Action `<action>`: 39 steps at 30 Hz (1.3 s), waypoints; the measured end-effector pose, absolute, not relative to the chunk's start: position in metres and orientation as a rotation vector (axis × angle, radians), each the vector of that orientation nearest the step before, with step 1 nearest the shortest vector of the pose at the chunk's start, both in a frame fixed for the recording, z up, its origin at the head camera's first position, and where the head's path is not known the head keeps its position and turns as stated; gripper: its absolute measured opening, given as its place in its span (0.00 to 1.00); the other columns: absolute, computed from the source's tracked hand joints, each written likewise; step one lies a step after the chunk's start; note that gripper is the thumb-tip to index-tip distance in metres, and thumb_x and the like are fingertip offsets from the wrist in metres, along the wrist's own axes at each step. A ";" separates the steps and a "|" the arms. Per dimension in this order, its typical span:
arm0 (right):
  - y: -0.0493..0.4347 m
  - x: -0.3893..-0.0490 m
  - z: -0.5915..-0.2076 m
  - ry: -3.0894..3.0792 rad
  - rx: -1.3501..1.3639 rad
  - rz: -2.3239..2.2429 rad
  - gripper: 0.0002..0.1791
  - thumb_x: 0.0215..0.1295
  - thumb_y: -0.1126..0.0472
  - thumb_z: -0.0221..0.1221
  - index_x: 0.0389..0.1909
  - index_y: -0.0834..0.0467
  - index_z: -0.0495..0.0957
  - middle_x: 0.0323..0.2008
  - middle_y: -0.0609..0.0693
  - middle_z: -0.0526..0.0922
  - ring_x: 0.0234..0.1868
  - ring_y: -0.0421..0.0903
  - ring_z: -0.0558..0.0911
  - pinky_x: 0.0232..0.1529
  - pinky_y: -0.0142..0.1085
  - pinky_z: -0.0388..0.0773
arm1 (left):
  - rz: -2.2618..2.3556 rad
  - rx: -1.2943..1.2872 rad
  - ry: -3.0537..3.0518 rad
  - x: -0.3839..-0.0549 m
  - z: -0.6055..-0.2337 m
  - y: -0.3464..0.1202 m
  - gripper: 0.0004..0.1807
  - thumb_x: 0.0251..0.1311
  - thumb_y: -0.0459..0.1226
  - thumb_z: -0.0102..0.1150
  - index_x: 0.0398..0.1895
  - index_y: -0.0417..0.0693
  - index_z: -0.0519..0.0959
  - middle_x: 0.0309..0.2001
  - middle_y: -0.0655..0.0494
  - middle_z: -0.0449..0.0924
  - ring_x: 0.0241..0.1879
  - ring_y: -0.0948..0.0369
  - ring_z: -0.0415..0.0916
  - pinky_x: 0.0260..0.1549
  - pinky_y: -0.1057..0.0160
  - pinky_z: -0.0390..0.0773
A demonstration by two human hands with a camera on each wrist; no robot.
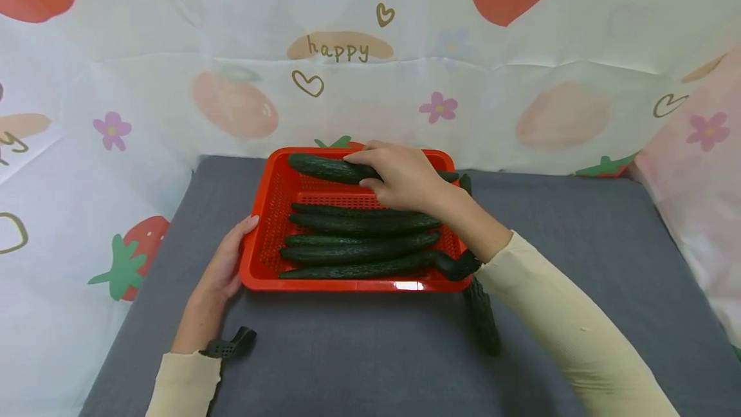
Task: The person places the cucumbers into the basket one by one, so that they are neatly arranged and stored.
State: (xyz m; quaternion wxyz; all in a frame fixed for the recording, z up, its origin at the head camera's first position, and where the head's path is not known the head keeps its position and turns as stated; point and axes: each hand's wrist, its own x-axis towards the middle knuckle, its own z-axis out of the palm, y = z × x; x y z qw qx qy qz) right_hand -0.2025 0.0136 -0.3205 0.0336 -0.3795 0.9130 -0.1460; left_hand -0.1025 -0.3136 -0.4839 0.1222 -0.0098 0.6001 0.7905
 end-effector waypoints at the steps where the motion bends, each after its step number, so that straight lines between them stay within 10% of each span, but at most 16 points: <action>1: 0.012 -0.203 -0.321 2.814 -1.168 -0.435 0.26 0.75 0.60 0.63 0.72 0.48 0.77 0.60 0.50 0.84 0.42 0.47 0.84 0.28 0.36 0.72 | 2.309 -0.029 1.748 -0.102 -0.484 -0.314 0.19 0.84 0.51 0.41 0.69 0.57 0.68 0.55 0.65 0.82 0.51 0.70 0.83 0.52 0.68 0.86; 12: -0.003 -0.205 -0.324 2.909 -1.126 -0.368 0.22 0.76 0.58 0.62 0.68 0.48 0.80 0.62 0.52 0.83 0.57 0.50 0.84 0.38 0.41 0.86 | 2.312 0.057 1.717 -0.095 -0.486 -0.323 0.21 0.85 0.50 0.36 0.73 0.58 0.65 0.56 0.66 0.82 0.52 0.70 0.83 0.51 0.68 0.86; 39: 0.053 -0.194 -0.332 2.901 -0.957 -0.384 0.26 0.75 0.49 0.63 0.70 0.51 0.78 0.61 0.54 0.82 0.43 0.50 0.86 0.32 0.41 0.81 | 2.323 0.084 1.700 -0.102 -0.485 -0.314 0.20 0.85 0.49 0.35 0.71 0.57 0.66 0.55 0.66 0.83 0.52 0.70 0.84 0.51 0.68 0.86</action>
